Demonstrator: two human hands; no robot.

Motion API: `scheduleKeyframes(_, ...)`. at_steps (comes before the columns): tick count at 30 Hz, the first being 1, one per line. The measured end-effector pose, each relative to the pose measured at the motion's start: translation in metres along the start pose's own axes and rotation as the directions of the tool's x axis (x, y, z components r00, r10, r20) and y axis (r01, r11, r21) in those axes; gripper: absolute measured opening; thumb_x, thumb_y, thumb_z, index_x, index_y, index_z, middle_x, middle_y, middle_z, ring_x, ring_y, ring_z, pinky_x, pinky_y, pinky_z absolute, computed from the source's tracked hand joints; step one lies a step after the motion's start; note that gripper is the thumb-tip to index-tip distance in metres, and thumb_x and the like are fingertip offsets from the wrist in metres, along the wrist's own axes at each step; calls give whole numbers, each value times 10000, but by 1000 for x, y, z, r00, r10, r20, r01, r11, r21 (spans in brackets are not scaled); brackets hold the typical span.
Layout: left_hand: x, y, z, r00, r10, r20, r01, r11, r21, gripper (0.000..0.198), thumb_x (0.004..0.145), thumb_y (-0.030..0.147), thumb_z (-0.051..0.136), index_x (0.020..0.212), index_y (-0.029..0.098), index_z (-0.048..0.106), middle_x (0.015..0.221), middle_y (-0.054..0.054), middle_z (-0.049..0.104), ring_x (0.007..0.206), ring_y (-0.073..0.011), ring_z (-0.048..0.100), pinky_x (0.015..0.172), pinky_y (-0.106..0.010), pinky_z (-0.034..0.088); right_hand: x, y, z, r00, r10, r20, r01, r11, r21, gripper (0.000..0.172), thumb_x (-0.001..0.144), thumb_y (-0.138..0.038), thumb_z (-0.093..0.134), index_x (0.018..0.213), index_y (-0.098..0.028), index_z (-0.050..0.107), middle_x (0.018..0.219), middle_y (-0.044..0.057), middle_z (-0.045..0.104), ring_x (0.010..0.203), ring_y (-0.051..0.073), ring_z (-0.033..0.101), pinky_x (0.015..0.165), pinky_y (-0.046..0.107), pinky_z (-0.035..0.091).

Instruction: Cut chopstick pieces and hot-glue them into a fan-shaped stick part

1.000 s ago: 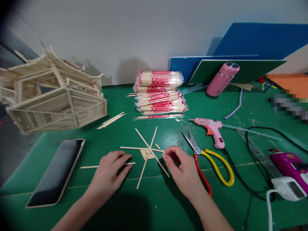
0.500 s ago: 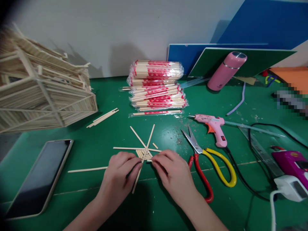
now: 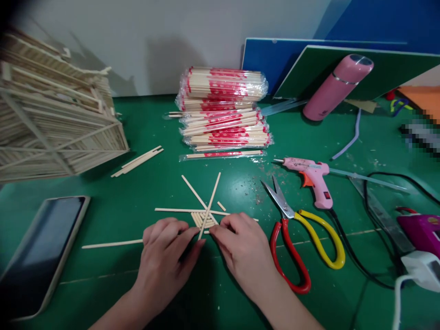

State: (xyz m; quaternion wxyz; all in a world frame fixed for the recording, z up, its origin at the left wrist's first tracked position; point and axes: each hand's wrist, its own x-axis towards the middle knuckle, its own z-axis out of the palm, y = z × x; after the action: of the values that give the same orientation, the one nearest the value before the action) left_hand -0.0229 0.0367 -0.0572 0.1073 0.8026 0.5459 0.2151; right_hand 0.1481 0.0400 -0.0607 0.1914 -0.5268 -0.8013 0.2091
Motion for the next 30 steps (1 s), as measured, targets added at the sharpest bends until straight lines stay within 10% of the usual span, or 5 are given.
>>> scheduleKeyframes(30,0,-1,5,998,-2,-55,1,1000,-14,69,774,196,529,734,191,585,745,-23,574,793,-187,466,712,-337,301,-4,-4,6,980,176,-96,-162,977,135,253,786,-215,526,1038,-213,537,943,49,545,849,163,527,733,298,447)
